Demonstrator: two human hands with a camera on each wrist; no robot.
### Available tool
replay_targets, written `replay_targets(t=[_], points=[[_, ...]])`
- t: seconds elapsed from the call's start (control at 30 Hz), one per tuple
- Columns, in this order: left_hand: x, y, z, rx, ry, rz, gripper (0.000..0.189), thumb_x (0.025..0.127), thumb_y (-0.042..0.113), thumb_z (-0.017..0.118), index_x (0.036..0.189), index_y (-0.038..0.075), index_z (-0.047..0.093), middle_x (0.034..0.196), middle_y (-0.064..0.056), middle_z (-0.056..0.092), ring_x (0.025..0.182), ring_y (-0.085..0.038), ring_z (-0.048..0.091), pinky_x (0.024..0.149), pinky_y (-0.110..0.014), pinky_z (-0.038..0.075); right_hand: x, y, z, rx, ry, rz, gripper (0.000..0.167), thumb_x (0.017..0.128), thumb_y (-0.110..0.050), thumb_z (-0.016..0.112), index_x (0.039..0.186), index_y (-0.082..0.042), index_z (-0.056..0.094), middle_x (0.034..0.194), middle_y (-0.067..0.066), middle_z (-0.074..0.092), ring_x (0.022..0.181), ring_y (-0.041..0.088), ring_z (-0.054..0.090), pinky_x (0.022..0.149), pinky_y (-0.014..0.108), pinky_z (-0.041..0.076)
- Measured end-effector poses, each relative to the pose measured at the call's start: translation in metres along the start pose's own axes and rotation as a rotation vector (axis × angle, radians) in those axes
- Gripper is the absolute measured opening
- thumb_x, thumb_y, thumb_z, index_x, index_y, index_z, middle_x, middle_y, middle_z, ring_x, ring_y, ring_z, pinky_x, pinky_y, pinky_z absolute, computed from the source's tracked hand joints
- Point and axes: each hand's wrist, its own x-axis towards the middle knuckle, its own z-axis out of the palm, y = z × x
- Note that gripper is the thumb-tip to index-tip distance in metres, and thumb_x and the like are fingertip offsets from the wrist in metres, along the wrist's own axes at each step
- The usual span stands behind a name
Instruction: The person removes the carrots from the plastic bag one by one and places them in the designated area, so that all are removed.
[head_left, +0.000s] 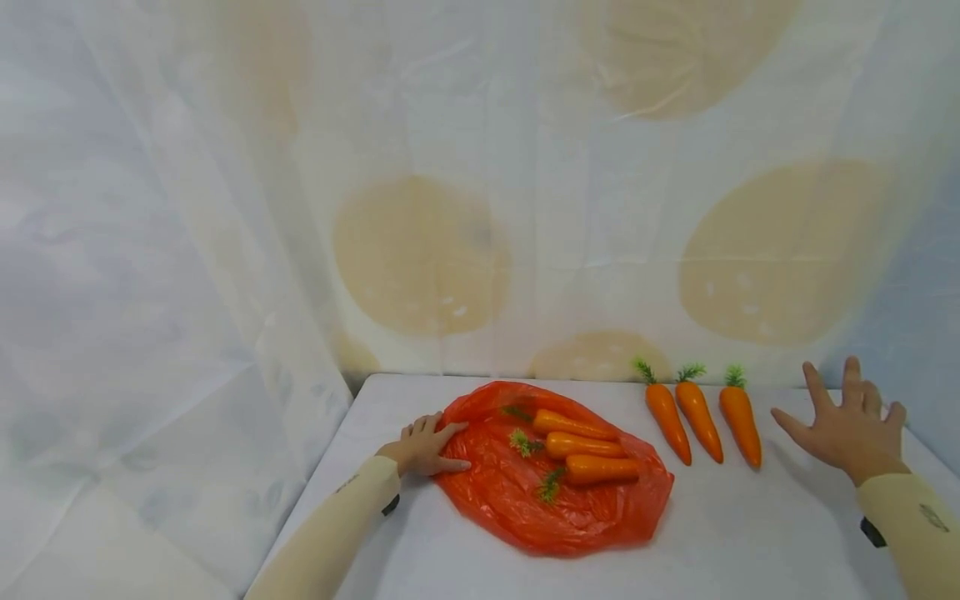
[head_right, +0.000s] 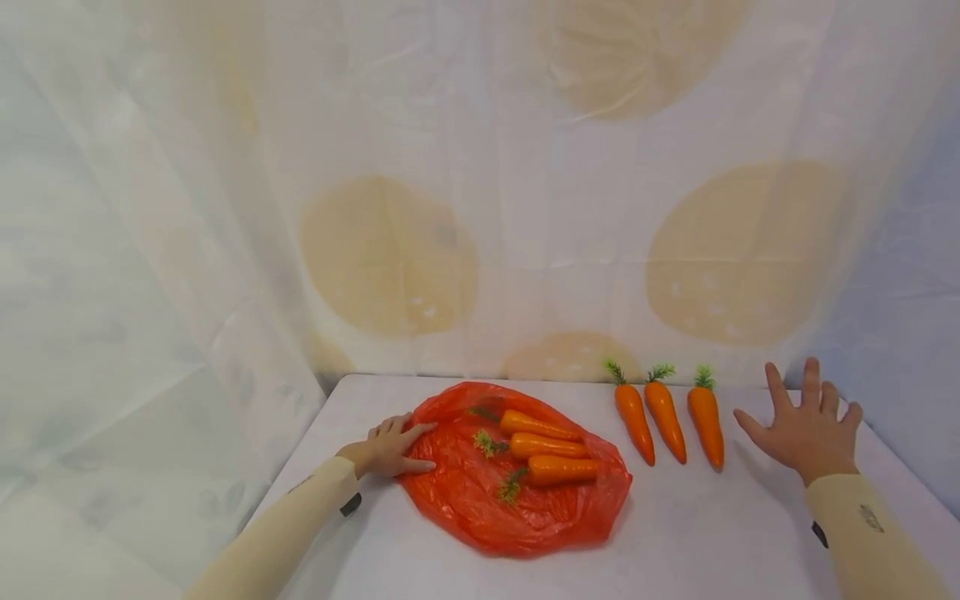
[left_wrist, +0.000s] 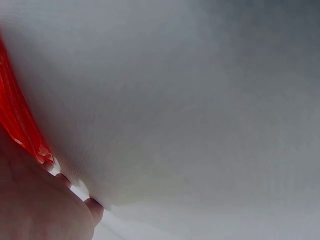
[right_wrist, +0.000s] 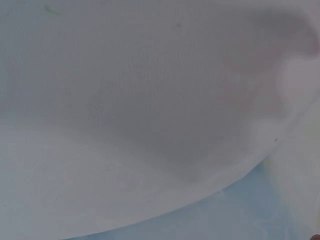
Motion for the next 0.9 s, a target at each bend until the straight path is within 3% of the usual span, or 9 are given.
replay_targets(t=[0.2,0.37,0.63,0.9], points=[[0.000,0.000,0.000,-0.006,-0.009,-0.007,0.081,0.081,0.071,0.062,0.151,0.042,0.033,0.162,-0.011,0.020,0.143,-0.041,0.024,0.106,-0.072,0.031,-0.001,-0.002,0.002,0.000,-0.006,-0.016,0.113,0.085,-0.071,0.055,0.156,-0.011,-0.009,0.153,0.036,-0.027,0.128,0.066,0.010,0.103,0.083,0.008],[0.001,-0.001,0.000,0.000,-0.013,-0.010,0.082,0.082,0.071,0.061,0.152,0.041,0.032,0.163,-0.011,0.019,0.144,-0.041,0.023,0.108,-0.071,0.030,0.001,-0.011,0.004,-0.002,0.022,-0.081,0.109,0.085,-0.068,0.056,0.157,-0.012,-0.005,0.154,0.035,-0.025,0.128,0.065,0.013,0.103,0.084,0.007],[-0.002,-0.001,-0.005,0.002,0.003,-0.009,0.080,0.081,0.070,0.063,0.150,0.041,0.034,0.161,-0.012,0.023,0.142,-0.038,0.025,0.108,-0.068,0.032,0.009,-0.048,0.005,0.039,0.013,-0.192,0.099,0.089,-0.066,0.052,0.159,-0.017,0.001,0.157,0.032,-0.021,0.130,0.063,0.014,0.104,0.082,0.005],[0.002,-0.003,0.000,-0.011,-0.009,-0.005,0.081,0.081,0.072,0.062,0.151,0.043,0.033,0.163,-0.011,0.020,0.143,-0.041,0.023,0.108,-0.071,0.030,0.009,-0.077,0.009,0.061,0.009,-0.285,0.094,0.091,-0.066,0.050,0.159,-0.026,-0.001,0.161,0.027,-0.019,0.133,0.060,0.015,0.103,0.082,0.005]])
